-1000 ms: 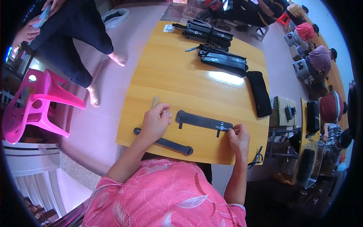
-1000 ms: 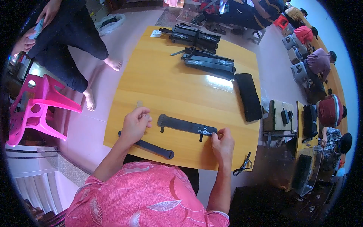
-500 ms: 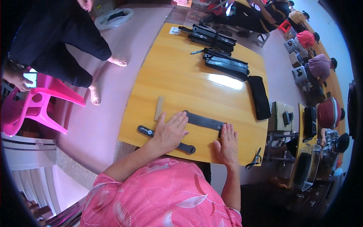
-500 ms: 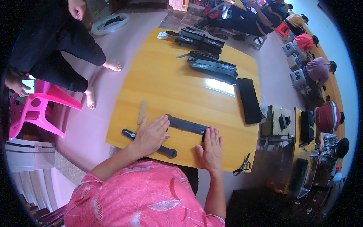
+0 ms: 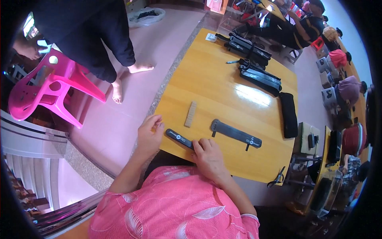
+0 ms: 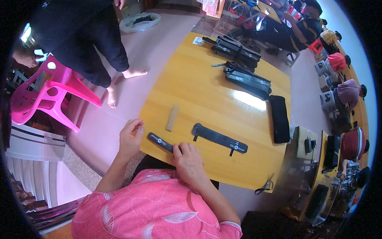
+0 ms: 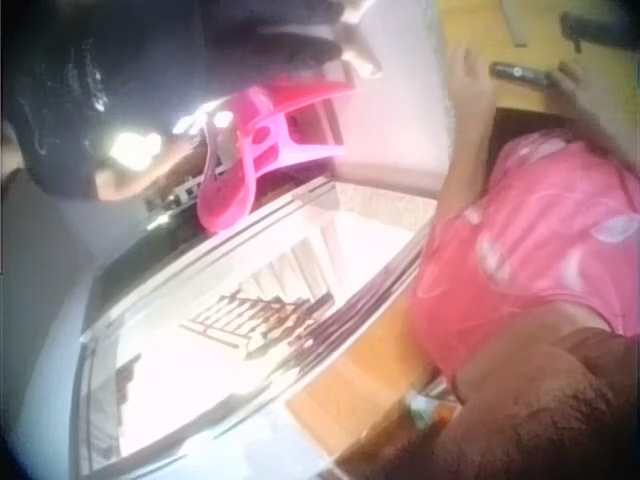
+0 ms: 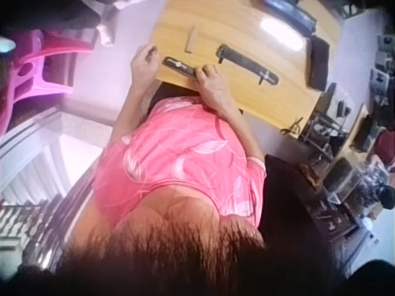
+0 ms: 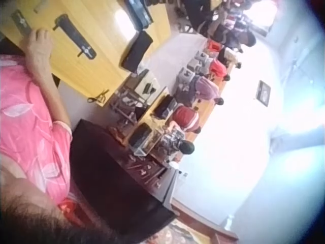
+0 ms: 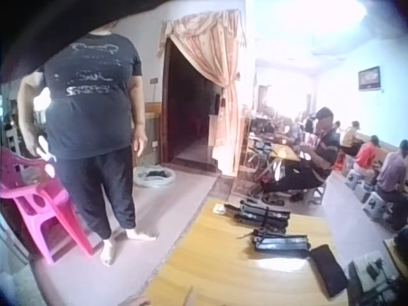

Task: Assembling metal fasteners and components onto black textile straps on a workbench.

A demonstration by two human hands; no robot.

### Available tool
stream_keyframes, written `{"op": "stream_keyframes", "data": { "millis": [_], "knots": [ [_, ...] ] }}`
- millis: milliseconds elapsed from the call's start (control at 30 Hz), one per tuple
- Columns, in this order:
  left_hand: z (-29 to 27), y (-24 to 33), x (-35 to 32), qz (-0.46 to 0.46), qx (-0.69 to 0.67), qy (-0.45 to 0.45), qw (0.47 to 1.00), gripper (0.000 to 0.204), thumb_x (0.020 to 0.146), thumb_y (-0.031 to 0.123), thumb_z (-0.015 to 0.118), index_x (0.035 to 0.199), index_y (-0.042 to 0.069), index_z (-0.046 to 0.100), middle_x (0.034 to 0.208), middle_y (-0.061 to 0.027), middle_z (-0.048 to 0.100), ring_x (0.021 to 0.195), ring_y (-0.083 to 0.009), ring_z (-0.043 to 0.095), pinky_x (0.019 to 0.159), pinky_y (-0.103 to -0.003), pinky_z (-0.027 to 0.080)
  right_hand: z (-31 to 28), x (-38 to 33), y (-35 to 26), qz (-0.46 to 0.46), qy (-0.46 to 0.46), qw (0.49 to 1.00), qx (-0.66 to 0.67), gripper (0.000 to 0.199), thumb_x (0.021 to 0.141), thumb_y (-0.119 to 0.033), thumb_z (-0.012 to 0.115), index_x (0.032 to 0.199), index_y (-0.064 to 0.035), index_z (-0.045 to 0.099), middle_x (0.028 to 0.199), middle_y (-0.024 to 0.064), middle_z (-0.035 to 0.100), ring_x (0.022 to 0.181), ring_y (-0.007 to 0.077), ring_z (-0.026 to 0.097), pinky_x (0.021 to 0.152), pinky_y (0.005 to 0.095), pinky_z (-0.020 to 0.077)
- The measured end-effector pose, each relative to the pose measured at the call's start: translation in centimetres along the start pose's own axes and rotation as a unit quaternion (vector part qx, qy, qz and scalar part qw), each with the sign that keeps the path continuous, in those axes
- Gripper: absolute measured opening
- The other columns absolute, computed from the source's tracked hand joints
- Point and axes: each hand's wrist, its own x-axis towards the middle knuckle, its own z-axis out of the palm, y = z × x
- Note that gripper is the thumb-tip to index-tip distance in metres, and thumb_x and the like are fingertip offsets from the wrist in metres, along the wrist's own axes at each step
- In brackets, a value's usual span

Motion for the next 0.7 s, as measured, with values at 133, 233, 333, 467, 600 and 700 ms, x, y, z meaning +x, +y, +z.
{"op": "stream_keyframes", "data": {
  "millis": [133, 233, 333, 467, 600, 700],
  "knots": [
    [0.0, -0.1, -1.8, -0.153, -0.261, 0.066, 0.951, 0.032, 0.083, 0.0, 0.06, 0.114, -0.004, 0.054, 0.105, -0.0091, 0.058, 0.089, -0.0132, 0.056, 0.076, -0.025, 0.047, 0.5, 0.2, 0.6, 0.012, 0.016, 1.0, 0.01, 0.032, 0.072, -0.007, 0.07, 0.101, 0.0007, 0.06, 0.086, 0.0151, 0.056, 0.08, 0.0326, 0.056, 0.071, 0.0394, 0.0468],
    [0.0, 2.8, -1.7, -0.233, -0.428, 0.014, 0.873, 0.035, 0.083, 0.001, 0.062, 0.117, -0.004, 0.051, 0.105, -0.0075, 0.058, 0.087, -0.0121, 0.056, 0.075, -0.024, 0.048, -1.6, -0.4, 0.2, 0.089, 0.021, 0.978, 0.186, 0.028, 0.074, -0.008, 0.069, 0.099, 0.0014, 0.061, 0.088, 0.0152, 0.057, 0.082, 0.032, 0.057, 0.071, 0.0371, 0.0465],
    [1.1, 4.2, -1.3, -0.238, -0.478, -0.088, 0.841, 0.04, 0.084, 0.002, 0.063, 0.121, -0.004, 0.047, 0.104, -0.0084, 0.059, 0.085, -0.0127, 0.057, 0.076, -0.024, 0.048, -3.2, -0.9, 0.1, 0.101, -0.019, 0.965, 0.242, 0.027, 0.076, -0.01, 0.069, 0.1, 0.0014, 0.062, 0.09, 0.0149, 0.057, 0.084, 0.0307, 0.057, 0.072, 0.0353, 0.0463],
    [2.7, 5.4, -0.9, -0.128, -0.429, -0.137, 0.884, 0.039, 0.085, 0.001, 0.063, 0.12, -0.003, 0.045, 0.099, -0.0092, 0.062, 0.087, -0.013, 0.059, 0.08, -0.026, 0.049, -4.2, -1.7, 0.6, 0.104, -0.003, 0.962, 0.252, 0.027, 0.078, -0.009, 0.068, 0.102, 0.0013, 0.062, 0.092, 0.0159, 0.058, 0.086, 0.0303, 0.059, 0.073, 0.035, 0.0471],
    [3.4, 7.6, -1.3, -0.104, -0.458, -0.14, 0.872, 0.032, 0.085, 0.002, 0.064, 0.114, -0.004, 0.05, 0.097, -0.009, 0.062, 0.091, -0.0117, 0.059, 0.08, -0.026, 0.049, -6.2, -0.5, 0.4, 0.084, 0.097, 0.949, 0.289, 0.021, 0.079, -0.007, 0.066, 0.098, 0.0016, 0.063, 0.091, 0.0163, 0.059, 0.08, 0.0301, 0.061, 0.067, 0.0334, 0.0483],
    [3.7, 8.4, -1.2, -0.084, -0.467, -0.162, 0.865, 0.03, 0.083, 0.004, 0.066, 0.109, -0.004, 0.054, 0.098, -0.0086, 0.062, 0.091, -0.0111, 0.059, 0.08, -0.025, 0.049, -7.5, 0.9, 0.2, 0.04, 0.085, 0.957, 0.275, 0.017, 0.078, 0.003, 0.065, 0.095, 0.0019, 0.064, 0.091, 0.0132, 0.06, 0.077, 0.0222, 0.061, 0.064, 0.0274, 0.0475]
  ]
}}
